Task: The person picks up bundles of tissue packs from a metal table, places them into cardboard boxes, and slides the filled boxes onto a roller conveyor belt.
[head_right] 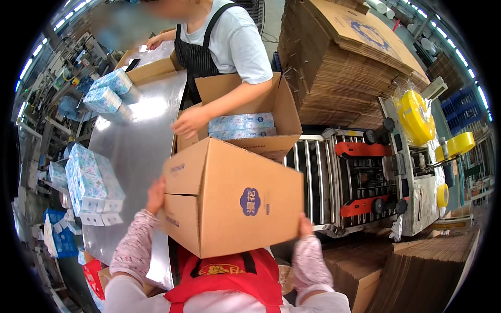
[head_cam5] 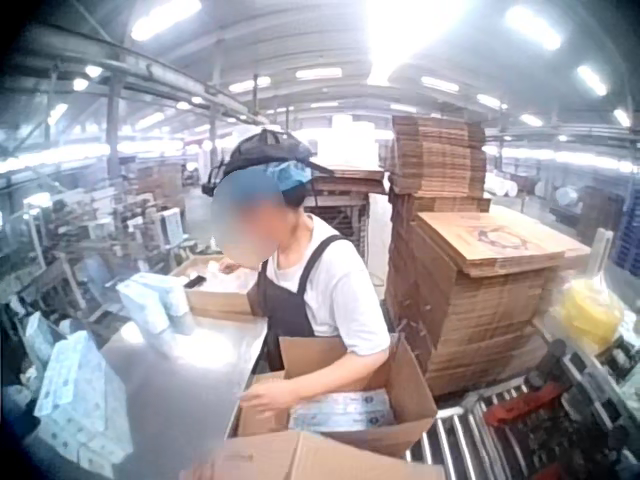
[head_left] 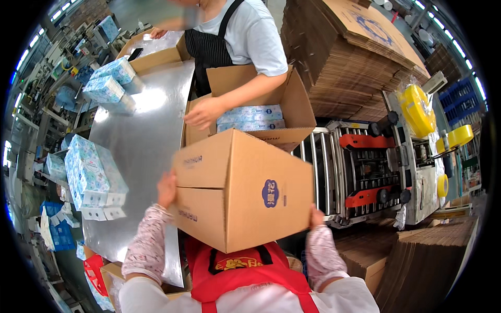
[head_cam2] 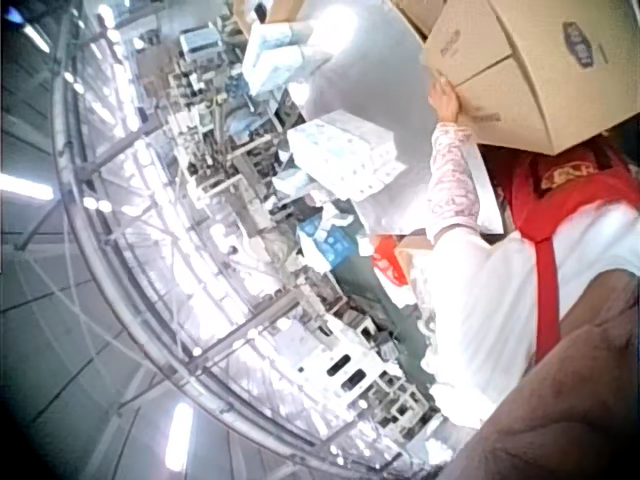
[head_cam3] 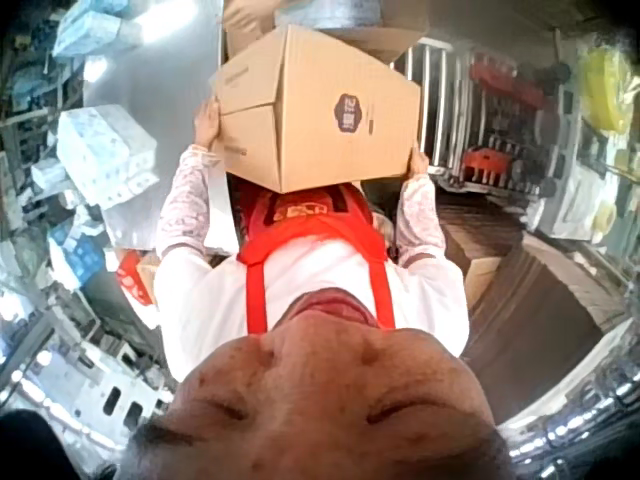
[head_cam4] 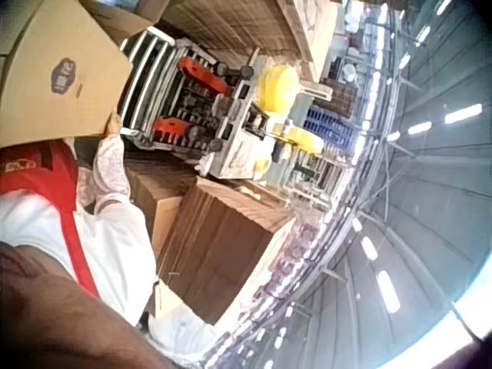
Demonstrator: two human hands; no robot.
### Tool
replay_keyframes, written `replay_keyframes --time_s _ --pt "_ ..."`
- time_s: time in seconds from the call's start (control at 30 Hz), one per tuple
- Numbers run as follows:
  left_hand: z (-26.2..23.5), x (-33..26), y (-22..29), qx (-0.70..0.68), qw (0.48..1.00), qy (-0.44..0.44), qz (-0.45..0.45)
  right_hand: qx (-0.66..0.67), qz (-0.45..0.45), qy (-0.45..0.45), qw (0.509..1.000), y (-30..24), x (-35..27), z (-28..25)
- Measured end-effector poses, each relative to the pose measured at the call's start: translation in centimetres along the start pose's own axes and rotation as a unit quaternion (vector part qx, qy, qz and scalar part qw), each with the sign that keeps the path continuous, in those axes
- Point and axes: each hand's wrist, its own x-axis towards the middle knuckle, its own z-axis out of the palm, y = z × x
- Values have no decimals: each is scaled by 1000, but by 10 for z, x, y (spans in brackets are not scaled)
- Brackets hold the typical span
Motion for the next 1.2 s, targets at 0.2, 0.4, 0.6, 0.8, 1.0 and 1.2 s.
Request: replay_keyframes --time_s 0.2,0.4,0.6,0.8,1.0,1.2 --pt "56 -31 125 -767 580 -254 -103 281 -80 -246 924 -264 -126 -175" --pt "-28 -45 194 -685 707 -170 -43 124 -85 -499 853 -316 -199 24" --pt "-32 -25 93 -100 976 139 138 -436 -279 256 817 -295 -149 -1" --pt "23 -39 67 54 998 33 -8 35 -100 -75 992 -218 -96 -47" --pt "155 -59 99 -432 883 -160 95 101 -97 -101 985 -204 -72 -95" --pt "-23 -29 97 -12 980 -194 -52 59 -143 -149 977 -222 -89 10"
